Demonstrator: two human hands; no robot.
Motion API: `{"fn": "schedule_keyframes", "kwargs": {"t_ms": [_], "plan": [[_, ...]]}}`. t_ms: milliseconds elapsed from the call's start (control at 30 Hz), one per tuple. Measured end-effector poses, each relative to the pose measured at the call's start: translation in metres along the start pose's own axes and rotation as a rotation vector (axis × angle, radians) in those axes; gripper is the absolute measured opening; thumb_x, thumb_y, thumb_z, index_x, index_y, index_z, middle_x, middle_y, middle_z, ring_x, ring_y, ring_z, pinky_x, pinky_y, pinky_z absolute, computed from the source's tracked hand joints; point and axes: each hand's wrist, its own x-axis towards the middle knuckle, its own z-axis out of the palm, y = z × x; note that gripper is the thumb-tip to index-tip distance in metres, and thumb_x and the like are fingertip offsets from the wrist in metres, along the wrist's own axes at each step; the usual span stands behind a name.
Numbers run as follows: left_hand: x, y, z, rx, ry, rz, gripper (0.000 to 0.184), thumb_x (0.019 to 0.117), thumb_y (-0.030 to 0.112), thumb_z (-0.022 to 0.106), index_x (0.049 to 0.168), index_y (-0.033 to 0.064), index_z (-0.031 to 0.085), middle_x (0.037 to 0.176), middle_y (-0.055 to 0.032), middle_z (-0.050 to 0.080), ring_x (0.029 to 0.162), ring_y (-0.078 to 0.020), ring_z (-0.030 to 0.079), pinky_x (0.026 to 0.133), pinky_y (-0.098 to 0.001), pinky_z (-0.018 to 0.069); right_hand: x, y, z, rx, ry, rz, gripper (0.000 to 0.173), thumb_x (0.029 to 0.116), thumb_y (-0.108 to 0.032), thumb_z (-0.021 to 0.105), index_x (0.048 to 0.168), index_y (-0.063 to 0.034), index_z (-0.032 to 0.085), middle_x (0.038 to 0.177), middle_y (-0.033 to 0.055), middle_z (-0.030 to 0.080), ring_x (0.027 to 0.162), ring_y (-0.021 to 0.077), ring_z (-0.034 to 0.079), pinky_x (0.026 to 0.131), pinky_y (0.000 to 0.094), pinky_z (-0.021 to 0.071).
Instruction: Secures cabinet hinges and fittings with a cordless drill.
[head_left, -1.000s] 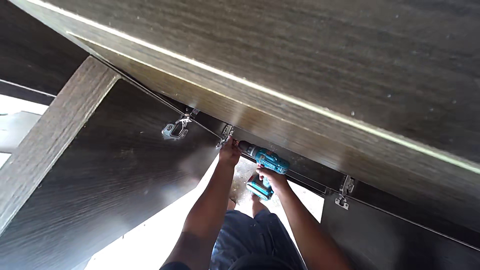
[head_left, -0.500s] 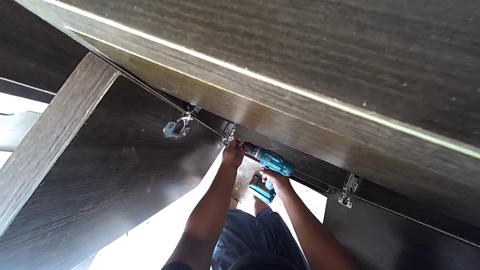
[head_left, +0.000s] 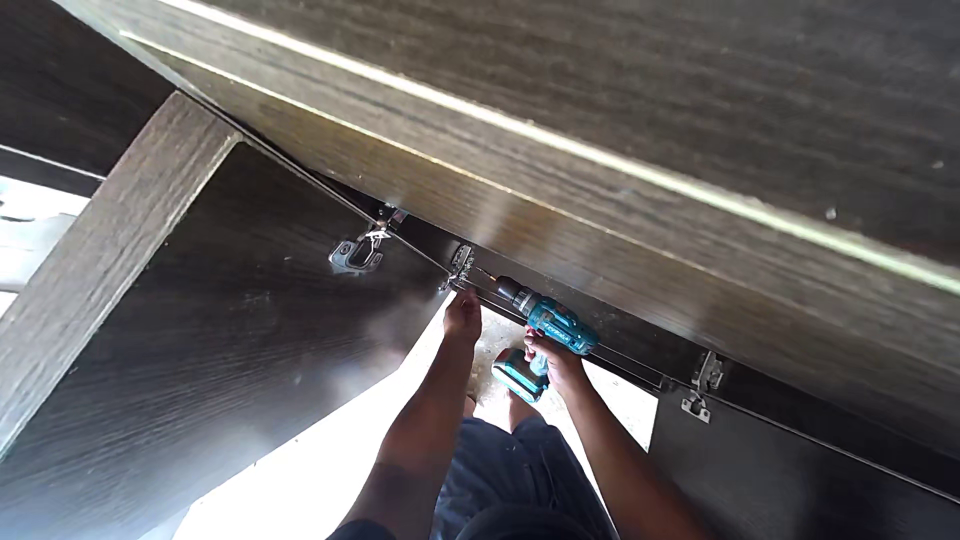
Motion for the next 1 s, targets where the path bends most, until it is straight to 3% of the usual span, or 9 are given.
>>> {"fn": "schedule_keyframes", "kwargs": {"t_ms": [67,133,167,367,433,767,1000], "plan": [[0.013,0.002,-0.011,-0.037,0.111,0.072,0.023,0.1047,0.010,0.049,0.125,0.0008,0.053,0.111,-0.0109,0.063,0.094,-0.0162,0.066,0.084,-0.0286,0.0568,0.001,-0.005,0.003,0.000,-0.006,0.020,0.027,0.0890,-0.006,0.068,0.113,0.0047,0.066,0.073,0.0006,0.066,0.062,0.0094,0.063,0.065,0.0264,0.0582],[0.009,0.009,-0.011,-0.077,0.104,0.111,0.039,0.1057,0.010,0.047,0.144,0.0013,0.044,0.146,-0.0159,0.051,0.130,-0.0264,0.055,0.106,-0.0420,0.0485,0.005,-0.007,0.007,0.018,-0.021,0.010,0.026,0.0883,-0.006,0.070,0.112,0.0046,0.067,0.072,0.0010,0.067,0.062,0.0095,0.064,0.065,0.0267,0.0588],[0.007,0.011,-0.007,-0.107,0.090,0.128,0.042,0.1055,0.009,0.048,0.146,0.0023,0.042,0.151,-0.0163,0.047,0.136,-0.0291,0.051,0.109,-0.0450,0.0461,0.007,-0.009,0.009,0.026,-0.034,0.002,0.025,0.0882,-0.006,0.070,0.111,0.0044,0.067,0.072,0.0007,0.067,0.062,0.0092,0.064,0.065,0.0264,0.0587],[0.019,0.007,-0.011,-0.280,0.073,0.139,0.049,0.0994,0.000,0.053,0.146,0.0052,0.041,0.151,-0.0158,0.046,0.136,-0.0329,0.051,0.109,-0.0469,0.0480,0.011,-0.016,0.020,0.066,-0.043,0.018,0.024,0.0870,-0.003,0.068,0.110,0.0037,0.066,0.073,0.0023,0.066,0.061,0.0102,0.063,0.063,0.0266,0.0587],[0.019,0.007,-0.011,-0.283,0.086,0.146,0.047,0.0995,-0.001,0.052,0.145,0.0037,0.041,0.147,-0.0169,0.048,0.131,-0.0323,0.054,0.107,-0.0450,0.0500,0.011,-0.016,0.022,0.078,-0.044,0.030,0.024,0.0871,-0.002,0.068,0.110,0.0041,0.066,0.074,0.0031,0.067,0.061,0.0107,0.063,0.063,0.0270,0.0590],[0.018,0.010,-0.014,-0.244,0.068,0.177,0.047,0.1009,-0.001,0.050,0.147,0.0010,0.040,0.150,-0.0192,0.046,0.136,-0.0377,0.050,0.109,-0.0539,0.0476,0.025,-0.008,0.023,0.056,-0.053,0.044,0.026,0.0874,-0.003,0.070,0.111,0.0057,0.066,0.076,0.0041,0.067,0.062,0.0114,0.063,0.061,0.0274,0.0584],[0.005,0.013,-0.005,-0.247,0.050,0.183,0.048,0.0995,-0.005,0.049,0.147,0.0009,0.039,0.151,-0.0185,0.045,0.137,-0.0358,0.049,0.109,-0.0503,0.0479,0.027,-0.015,0.031,0.056,-0.058,0.037,0.021,0.0862,-0.001,0.068,0.106,0.0043,0.066,0.072,0.0033,0.066,0.059,0.0114,0.063,0.061,0.0276,0.0588]]}}
